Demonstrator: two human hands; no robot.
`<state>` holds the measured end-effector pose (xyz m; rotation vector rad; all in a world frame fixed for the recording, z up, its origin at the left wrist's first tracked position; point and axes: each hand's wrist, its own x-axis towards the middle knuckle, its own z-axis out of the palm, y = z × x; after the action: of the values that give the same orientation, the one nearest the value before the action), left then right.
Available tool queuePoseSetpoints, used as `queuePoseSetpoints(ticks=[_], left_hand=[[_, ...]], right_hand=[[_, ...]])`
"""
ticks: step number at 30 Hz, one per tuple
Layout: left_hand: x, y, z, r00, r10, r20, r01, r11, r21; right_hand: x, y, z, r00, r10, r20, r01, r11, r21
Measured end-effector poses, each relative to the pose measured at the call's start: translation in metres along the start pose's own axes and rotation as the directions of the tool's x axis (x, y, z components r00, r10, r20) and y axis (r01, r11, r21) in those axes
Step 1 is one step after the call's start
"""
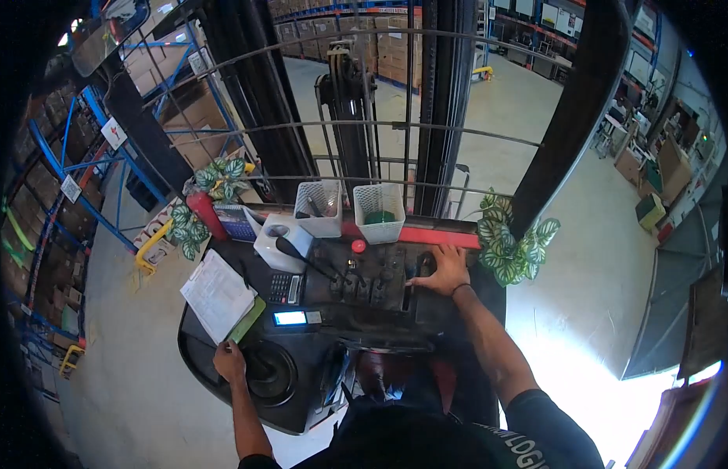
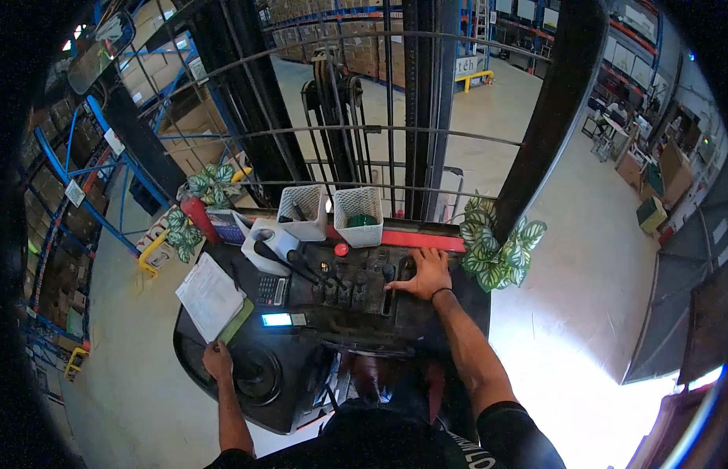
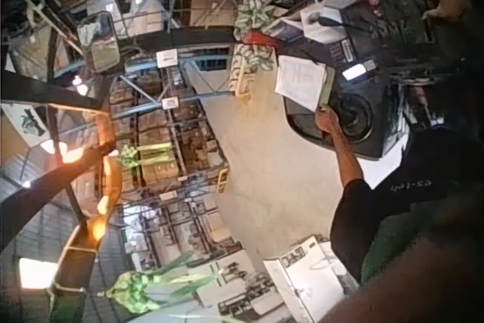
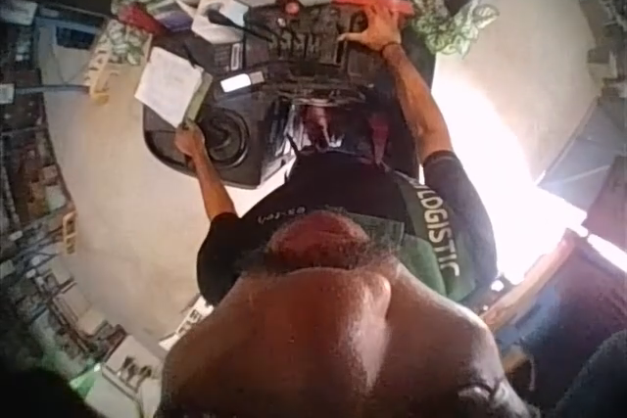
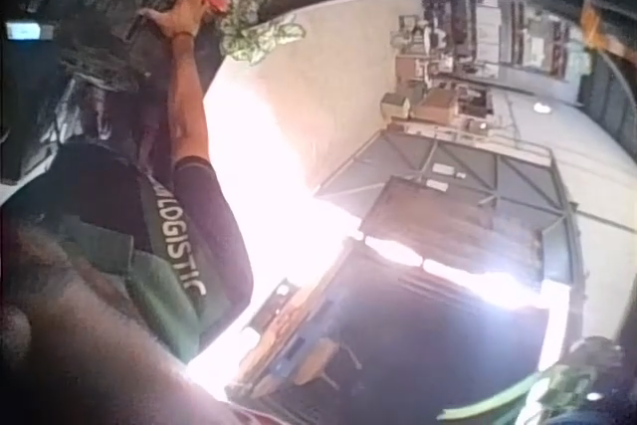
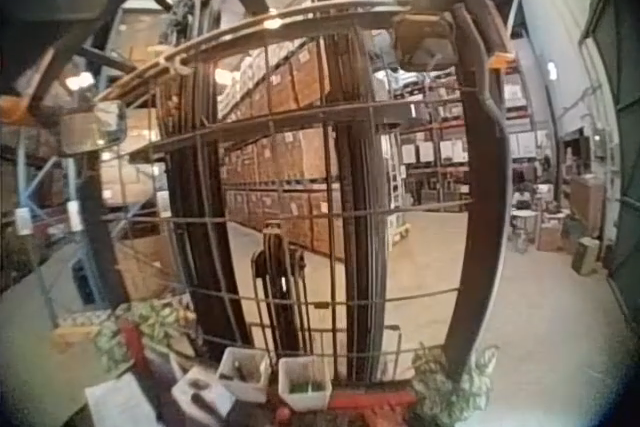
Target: Operating a forklift to navigate a warehouse and manage palletized goods.
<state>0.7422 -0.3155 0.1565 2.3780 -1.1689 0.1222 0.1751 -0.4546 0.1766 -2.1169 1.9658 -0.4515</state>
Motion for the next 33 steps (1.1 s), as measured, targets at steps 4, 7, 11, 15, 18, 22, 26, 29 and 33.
queuePoseSetpoints(ticks=[4, 7, 11, 15, 18, 22, 26, 29, 33], left_hand=[[-0.004, 0.004, -0.003, 0.998, -0.061, -0.029, 0.061, 0.998, 0.003], [-0.017, -0.002, -0.002, 0.996, -0.039, -0.082, 0.043, 0.998, 0.048], [-0.006, -0.001, -0.003, 0.993, -0.01, -0.121, 0.023, 0.995, 0.101], [0.004, -0.001, -0.007, 0.99, -0.064, -0.129, 0.068, 0.997, 0.029], [-0.009, -0.02, -0.002, 0.973, -0.075, -0.217, 0.08, 0.997, 0.015], [-0.024, -0.02, 0.003, 0.977, -0.153, -0.15, 0.157, 0.988, 0.012], [-0.031, -0.016, 0.007, 0.974, -0.093, -0.207, 0.098, 0.995, 0.017], [-0.031, -0.017, 0.008, 0.96, -0.181, -0.212, 0.186, 0.983, 0.002], [-0.015, -0.009, 0.001, 0.956, -0.196, -0.218, 0.2, 0.98, -0.004]], right_hand=[[0.026, 0.011, 0.0, 0.999, -0.026, -0.024, 0.027, 0.999, 0.036], [0.036, 0.021, 0.013, 0.994, -0.082, -0.074, 0.086, 0.995, 0.048], [0.073, 0.008, 0.014, 0.993, -0.1, -0.057, 0.103, 0.993, 0.054], [0.094, -0.001, 0.022, 0.987, -0.118, -0.112, 0.123, 0.992, 0.036], [0.093, -0.004, 0.022, 0.987, -0.116, -0.107, 0.121, 0.992, 0.039], [0.099, 0.005, 0.022, 0.988, -0.129, -0.085, 0.13, 0.991, 0.012], [0.109, 0.013, 0.019, 0.988, -0.127, -0.084, 0.131, 0.99, 0.051], [0.11, 0.012, 0.019, 0.991, -0.132, -0.019, 0.134, 0.985, 0.113], [0.108, 0.005, 0.023, 0.995, -0.091, 0.045, 0.087, 0.992, 0.092]])
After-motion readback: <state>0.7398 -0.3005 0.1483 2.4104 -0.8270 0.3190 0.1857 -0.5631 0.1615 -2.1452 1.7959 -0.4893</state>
